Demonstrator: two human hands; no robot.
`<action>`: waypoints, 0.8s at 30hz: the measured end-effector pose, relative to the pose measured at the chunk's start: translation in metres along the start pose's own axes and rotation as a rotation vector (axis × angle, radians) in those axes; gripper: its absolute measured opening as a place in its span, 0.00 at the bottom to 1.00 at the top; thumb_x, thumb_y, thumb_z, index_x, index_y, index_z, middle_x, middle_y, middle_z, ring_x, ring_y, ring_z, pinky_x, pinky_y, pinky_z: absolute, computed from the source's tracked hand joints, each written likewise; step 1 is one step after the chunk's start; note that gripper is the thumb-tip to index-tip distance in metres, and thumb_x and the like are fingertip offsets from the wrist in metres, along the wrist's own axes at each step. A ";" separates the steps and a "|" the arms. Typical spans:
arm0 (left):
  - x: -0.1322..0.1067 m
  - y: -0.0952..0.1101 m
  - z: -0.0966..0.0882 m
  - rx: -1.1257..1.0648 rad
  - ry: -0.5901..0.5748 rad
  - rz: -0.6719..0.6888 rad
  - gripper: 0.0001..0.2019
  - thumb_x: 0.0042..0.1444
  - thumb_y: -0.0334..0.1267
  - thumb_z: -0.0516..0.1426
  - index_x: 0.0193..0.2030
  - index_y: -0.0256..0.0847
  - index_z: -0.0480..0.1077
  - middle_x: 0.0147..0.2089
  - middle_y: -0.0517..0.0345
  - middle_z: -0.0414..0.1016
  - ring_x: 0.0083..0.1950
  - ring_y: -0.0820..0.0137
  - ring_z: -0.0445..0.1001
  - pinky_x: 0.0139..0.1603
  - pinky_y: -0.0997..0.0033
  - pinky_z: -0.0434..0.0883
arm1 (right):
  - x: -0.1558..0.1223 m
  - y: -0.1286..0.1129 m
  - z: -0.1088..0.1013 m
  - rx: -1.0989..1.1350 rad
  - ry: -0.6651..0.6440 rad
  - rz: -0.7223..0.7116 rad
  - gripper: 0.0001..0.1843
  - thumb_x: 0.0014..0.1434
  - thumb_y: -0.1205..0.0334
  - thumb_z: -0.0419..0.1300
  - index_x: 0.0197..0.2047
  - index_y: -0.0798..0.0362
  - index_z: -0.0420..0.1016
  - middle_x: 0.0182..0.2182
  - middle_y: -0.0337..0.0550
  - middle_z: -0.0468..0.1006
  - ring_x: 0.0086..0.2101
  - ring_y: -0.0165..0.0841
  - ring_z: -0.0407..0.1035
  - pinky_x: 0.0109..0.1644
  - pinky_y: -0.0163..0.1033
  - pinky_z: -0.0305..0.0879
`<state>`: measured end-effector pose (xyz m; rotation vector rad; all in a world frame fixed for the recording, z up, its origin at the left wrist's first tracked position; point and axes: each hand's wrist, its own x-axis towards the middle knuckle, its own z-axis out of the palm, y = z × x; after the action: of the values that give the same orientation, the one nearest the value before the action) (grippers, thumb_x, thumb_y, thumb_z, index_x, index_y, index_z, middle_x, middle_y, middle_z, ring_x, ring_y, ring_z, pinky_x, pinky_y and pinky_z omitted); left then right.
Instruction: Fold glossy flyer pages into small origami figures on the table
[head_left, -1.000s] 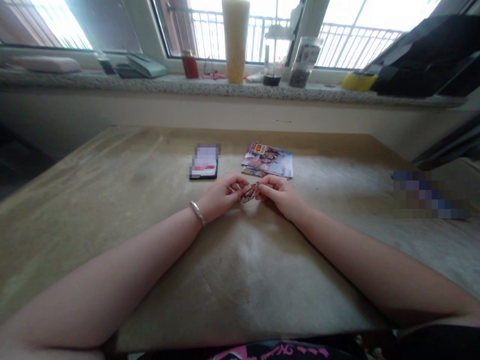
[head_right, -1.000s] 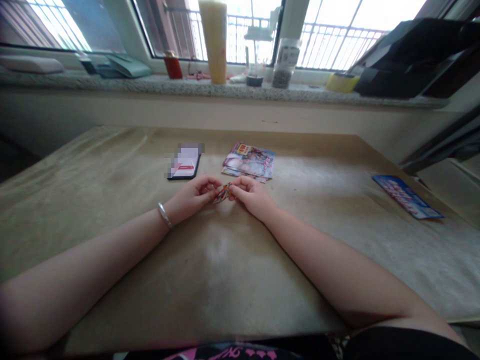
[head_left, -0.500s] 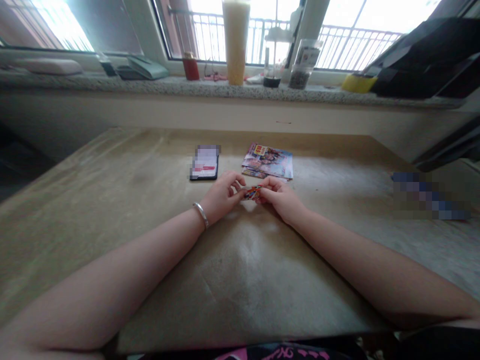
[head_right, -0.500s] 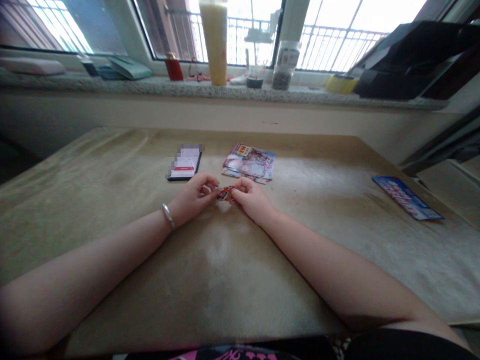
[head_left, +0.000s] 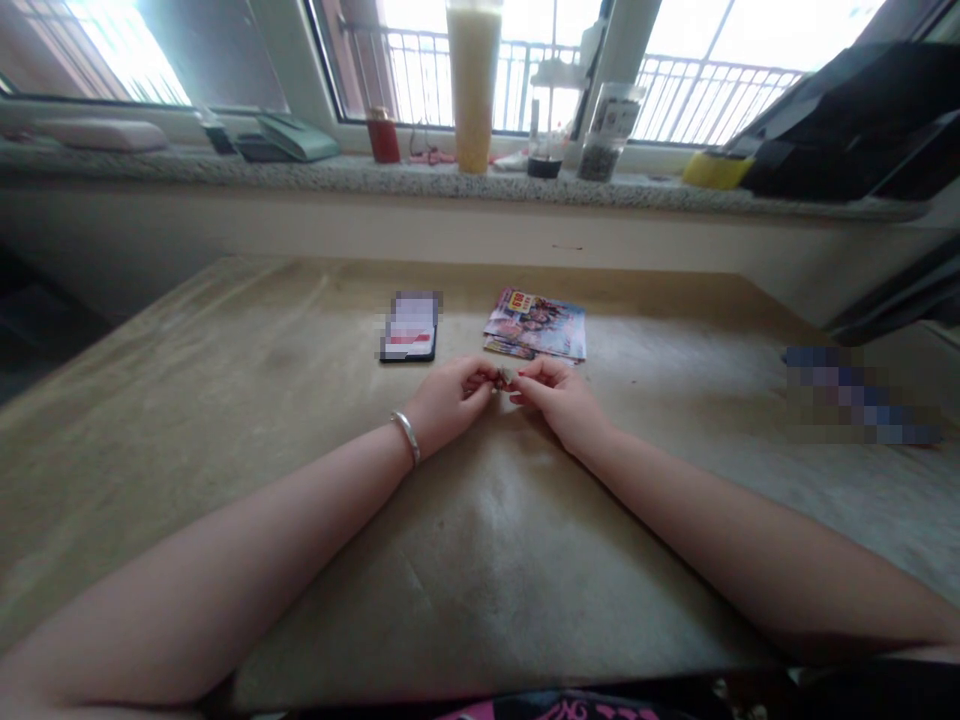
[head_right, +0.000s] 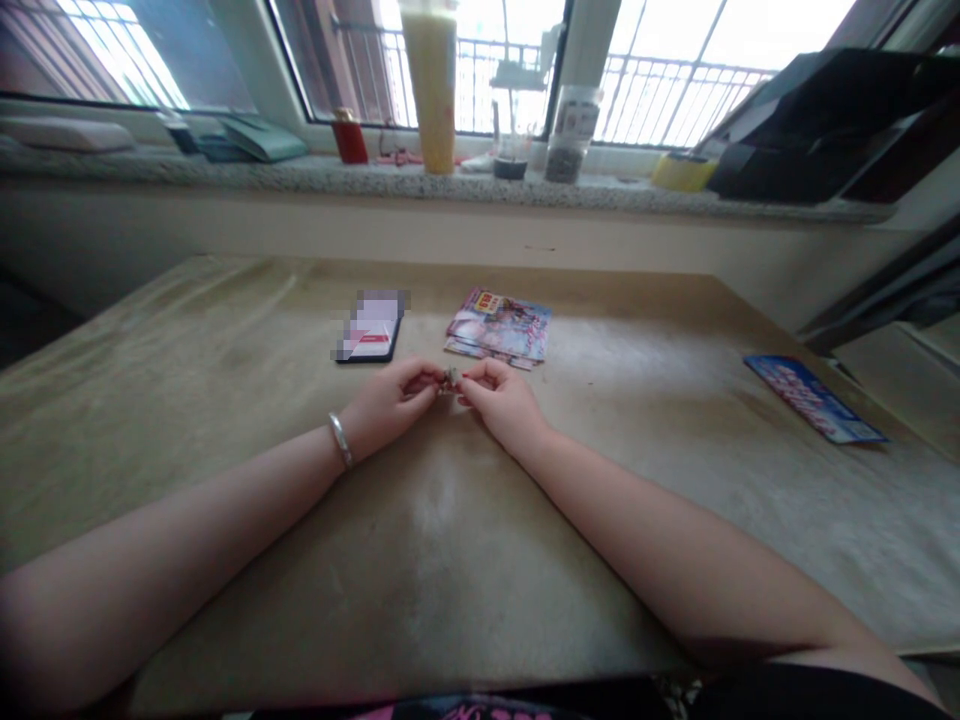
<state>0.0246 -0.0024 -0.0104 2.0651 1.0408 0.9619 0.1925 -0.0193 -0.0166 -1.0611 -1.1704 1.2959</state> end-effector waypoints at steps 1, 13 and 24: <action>0.000 0.000 0.000 -0.047 -0.006 -0.025 0.06 0.55 0.29 0.53 0.39 0.37 0.69 0.36 0.57 0.75 0.38 0.71 0.75 0.42 0.70 0.73 | 0.000 0.000 0.000 -0.014 -0.002 -0.007 0.17 0.40 0.52 0.70 0.24 0.52 0.69 0.22 0.33 0.73 0.25 0.25 0.67 0.34 0.34 0.66; -0.003 0.003 -0.003 -0.310 -0.043 -0.198 0.10 0.53 0.41 0.58 0.37 0.38 0.68 0.37 0.55 0.78 0.41 0.68 0.78 0.45 0.67 0.73 | 0.004 0.004 -0.006 -0.229 -0.025 -0.127 0.12 0.47 0.54 0.66 0.25 0.52 0.72 0.26 0.38 0.76 0.30 0.30 0.68 0.39 0.38 0.63; 0.000 0.004 -0.004 -0.386 -0.012 -0.317 0.11 0.49 0.42 0.62 0.33 0.36 0.69 0.32 0.58 0.77 0.34 0.71 0.75 0.39 0.71 0.71 | 0.002 0.000 -0.005 -0.294 -0.021 -0.130 0.10 0.47 0.55 0.64 0.25 0.52 0.71 0.28 0.39 0.76 0.31 0.31 0.67 0.40 0.39 0.63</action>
<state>0.0234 -0.0034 -0.0050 1.5373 1.0432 0.9016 0.1973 -0.0165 -0.0175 -1.1619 -1.4527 1.0570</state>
